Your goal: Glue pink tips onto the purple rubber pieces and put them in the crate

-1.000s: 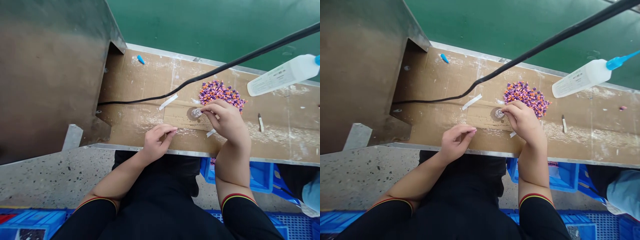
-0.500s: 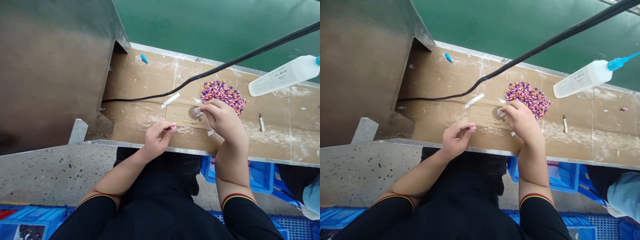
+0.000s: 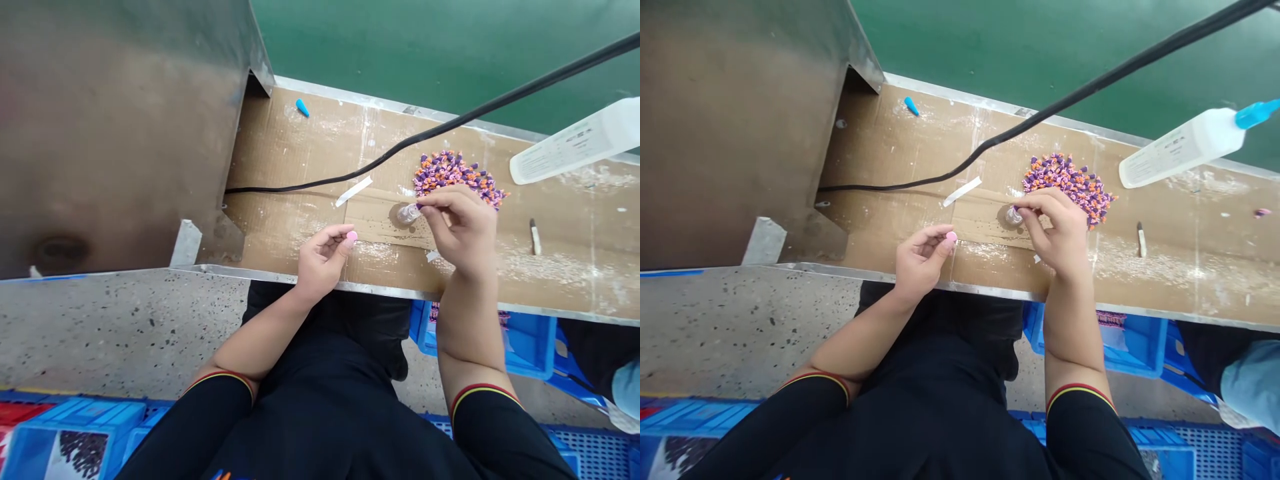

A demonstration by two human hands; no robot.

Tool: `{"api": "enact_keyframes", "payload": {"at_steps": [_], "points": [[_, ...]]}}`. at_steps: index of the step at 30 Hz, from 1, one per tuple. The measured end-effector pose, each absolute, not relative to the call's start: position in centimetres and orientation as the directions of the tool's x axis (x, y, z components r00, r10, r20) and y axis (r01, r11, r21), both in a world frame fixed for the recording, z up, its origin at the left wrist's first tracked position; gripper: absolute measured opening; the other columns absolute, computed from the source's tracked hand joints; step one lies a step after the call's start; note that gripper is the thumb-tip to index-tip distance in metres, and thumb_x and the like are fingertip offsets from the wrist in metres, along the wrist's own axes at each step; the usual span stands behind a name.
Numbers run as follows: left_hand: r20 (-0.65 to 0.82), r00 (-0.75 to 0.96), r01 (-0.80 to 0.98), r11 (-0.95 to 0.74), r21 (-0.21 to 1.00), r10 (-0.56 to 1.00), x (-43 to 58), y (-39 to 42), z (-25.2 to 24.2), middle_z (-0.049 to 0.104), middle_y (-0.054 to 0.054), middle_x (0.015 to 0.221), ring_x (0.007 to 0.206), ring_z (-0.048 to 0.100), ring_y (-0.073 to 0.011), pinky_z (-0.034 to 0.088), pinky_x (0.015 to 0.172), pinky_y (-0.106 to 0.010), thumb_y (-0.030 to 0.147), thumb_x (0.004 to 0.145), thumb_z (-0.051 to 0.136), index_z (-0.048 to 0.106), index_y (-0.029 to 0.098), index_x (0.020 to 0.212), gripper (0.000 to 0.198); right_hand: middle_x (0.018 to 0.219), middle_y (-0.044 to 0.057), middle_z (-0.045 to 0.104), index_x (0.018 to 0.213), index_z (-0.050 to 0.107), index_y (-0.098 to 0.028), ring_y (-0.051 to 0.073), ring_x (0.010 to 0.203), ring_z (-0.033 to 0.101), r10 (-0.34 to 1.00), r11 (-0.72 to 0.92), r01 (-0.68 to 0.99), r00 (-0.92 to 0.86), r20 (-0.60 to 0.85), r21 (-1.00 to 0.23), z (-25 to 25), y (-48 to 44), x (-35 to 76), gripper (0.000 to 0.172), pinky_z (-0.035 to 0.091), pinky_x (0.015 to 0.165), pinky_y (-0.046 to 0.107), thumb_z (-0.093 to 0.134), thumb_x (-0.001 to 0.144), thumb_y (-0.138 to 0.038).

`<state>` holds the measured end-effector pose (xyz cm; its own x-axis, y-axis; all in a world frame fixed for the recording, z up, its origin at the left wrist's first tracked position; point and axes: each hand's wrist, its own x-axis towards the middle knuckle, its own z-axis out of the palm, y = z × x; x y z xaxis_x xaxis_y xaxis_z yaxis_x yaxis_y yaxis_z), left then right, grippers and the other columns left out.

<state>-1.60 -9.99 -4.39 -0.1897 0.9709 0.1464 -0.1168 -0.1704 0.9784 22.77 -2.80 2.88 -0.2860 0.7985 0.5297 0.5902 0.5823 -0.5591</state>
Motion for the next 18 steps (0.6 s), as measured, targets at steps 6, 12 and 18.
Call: {"api": "enact_keyframes", "payload": {"at_steps": [6,12,18], "points": [[0.301,-0.217,0.018,-0.304,0.952,0.929,-1.5,-9.9,-4.5,0.083,-0.006,0.106,0.091,0.079,-0.0132,0.066,0.078,-0.025,0.04,0.106,0.08,0.089,0.026,0.119,0.021,0.107,0.004,0.075,0.125,0.072,-0.029,0.018,0.082,0.082,0.901,0.422,0.255,-0.01,0.434,-0.87,-1.4,-9.9,14.9,0.015,0.068,0.063,0.032,0.063,0.114,-0.034],[0.368,-0.179,0.039,-0.367,0.929,0.912,-1.9,-10.3,-4.6,0.085,-0.006,0.105,0.098,0.082,-0.0157,0.069,0.089,-0.03,0.042,0.109,0.076,0.088,0.026,0.111,0.021,0.111,0.004,0.072,0.124,0.067,-0.03,0.02,0.094,0.087,0.867,0.381,0.19,0.266,0.421,-0.905,-3.6,-13.1,10.0,0.015,0.07,0.061,0.028,0.055,0.118,-0.036],[0.194,-0.036,-0.197,-0.197,0.96,0.98,-2.2,-10.3,-4.6,0.088,-0.007,0.111,0.103,0.087,-0.0194,0.073,0.097,-0.036,0.05,0.108,0.077,0.087,0.026,0.113,0.026,0.113,0.005,0.073,0.123,0.067,-0.03,0.019,0.088,0.084,0.838,0.368,0.246,0.33,0.434,-0.897,-3.8,-12.8,9.7,0.016,0.073,0.07,0.034,0.054,0.117,-0.039]]}}
